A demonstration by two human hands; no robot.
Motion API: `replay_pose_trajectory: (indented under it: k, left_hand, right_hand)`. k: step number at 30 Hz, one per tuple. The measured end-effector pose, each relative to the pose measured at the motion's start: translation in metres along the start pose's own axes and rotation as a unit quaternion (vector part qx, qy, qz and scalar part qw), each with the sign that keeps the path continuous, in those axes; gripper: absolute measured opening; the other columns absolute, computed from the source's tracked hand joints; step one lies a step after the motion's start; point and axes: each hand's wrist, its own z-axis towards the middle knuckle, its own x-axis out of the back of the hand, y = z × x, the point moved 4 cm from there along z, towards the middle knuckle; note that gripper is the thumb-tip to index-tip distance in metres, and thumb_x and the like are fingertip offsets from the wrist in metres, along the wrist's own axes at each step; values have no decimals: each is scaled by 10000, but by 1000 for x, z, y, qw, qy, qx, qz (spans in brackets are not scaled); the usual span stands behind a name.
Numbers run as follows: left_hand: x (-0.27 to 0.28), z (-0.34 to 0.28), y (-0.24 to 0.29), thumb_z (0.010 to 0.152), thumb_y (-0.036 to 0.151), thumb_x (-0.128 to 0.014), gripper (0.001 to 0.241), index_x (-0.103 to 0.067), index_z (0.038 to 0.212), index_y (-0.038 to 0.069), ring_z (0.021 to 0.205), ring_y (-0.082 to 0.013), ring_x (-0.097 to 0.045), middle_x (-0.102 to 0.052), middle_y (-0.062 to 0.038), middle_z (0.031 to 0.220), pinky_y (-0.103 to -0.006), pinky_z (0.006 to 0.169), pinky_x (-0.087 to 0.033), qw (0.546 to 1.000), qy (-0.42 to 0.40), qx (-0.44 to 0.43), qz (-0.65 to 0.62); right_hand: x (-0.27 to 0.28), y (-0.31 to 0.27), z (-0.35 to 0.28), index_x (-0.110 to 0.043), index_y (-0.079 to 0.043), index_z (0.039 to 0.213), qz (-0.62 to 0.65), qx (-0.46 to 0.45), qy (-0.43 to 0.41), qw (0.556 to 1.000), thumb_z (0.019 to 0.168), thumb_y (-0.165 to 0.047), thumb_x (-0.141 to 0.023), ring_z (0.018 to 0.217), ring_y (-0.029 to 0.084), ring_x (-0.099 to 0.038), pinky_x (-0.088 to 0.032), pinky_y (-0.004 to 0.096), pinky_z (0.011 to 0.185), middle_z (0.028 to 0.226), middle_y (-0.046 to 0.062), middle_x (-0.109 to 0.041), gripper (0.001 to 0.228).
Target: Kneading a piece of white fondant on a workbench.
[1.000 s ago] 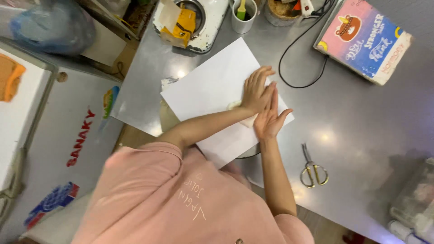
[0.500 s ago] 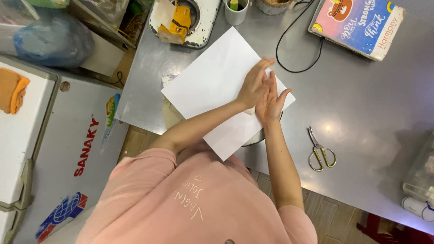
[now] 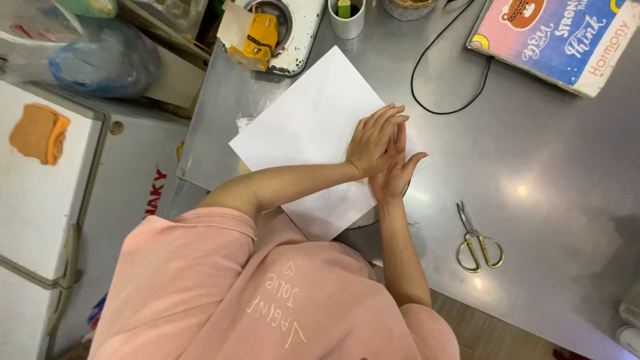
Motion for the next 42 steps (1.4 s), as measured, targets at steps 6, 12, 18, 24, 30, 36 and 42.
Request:
replay_pose_trajectory:
  k: [6, 12, 18, 24, 30, 36, 42]
  left_hand:
    - [-8, 6, -7, 1012, 750, -332, 725, -529, 1364, 149, 1443, -257, -495, -572, -42, 1464, -440, 1141, -430, 995, 79, -18, -56]
    - [-45, 24, -103, 1054, 724, -367, 757, -586, 1395, 85, 1309, -314, -582, -667, -193, 1353, -491, 1119, -448, 792, 81, 192, -574]
    - [53, -41, -35, 445, 800, -847, 1429, -306, 1517, 27, 1431, -417, -356, -397, -222, 1500, -587, 1133, -307, 976, -124, -137, 113]
    - [47, -44, -43, 674, 538, -883, 1128, -387, 1547, 23, 1337, -328, -501, -536, -165, 1457, -440, 1126, -454, 982, -114, -142, 57]
    - [63, -24, -63, 745, 529, -773, 784, -642, 1398, 116, 1050, -235, -758, -784, -135, 1118, -351, 956, -581, 931, -197, 244, -186]
    - [98, -18, 0, 708, 494, -855, 806, -554, 1323, 69, 1169, -283, -596, -637, -136, 1219, -422, 961, -498, 991, -133, 33, -9]
    - [13, -11, 23, 1039, 637, -536, 705, -415, 1598, 226, 1571, -350, -305, -366, -159, 1668, -542, 1279, -273, 968, 20, -196, 152]
  right_hand:
    - [3, 2, 7, -73, -115, 1674, 6, 26, -6, 1000, 931, -819, -186, 1635, 287, -135, -184, 440, 1344, 1756, 127, -111, 1030]
    - [22, 11, 18, -156, -97, 1675, 99, 58, -6, 993, 968, -785, -181, 1634, 297, -172, -148, 411, 1357, 1747, 166, -179, 986]
    - [32, 13, 19, -213, -86, 1652, 111, 70, 8, 991, 982, -750, -201, 1599, 293, -247, -182, 409, 1338, 1714, 177, -250, 943]
    - [34, 11, 27, -236, -77, 1638, 116, 55, -4, 992, 993, -739, -199, 1587, 319, -262, -226, 448, 1333, 1692, 188, -273, 925]
    - [19, 7, 26, -257, -89, 1633, 62, 38, -20, 997, 986, -744, -218, 1588, 293, -255, -216, 436, 1322, 1693, 174, -280, 921]
    - [9, 12, 22, -255, -98, 1631, -28, 48, -20, 998, 974, -769, -211, 1589, 316, -250, -219, 450, 1325, 1686, 182, -287, 940]
    - [-5, -1, 7, -154, -147, 1652, -10, 7, -9, 1000, 879, -827, -145, 1586, 310, -226, -228, 482, 1304, 1716, 118, -200, 1029]
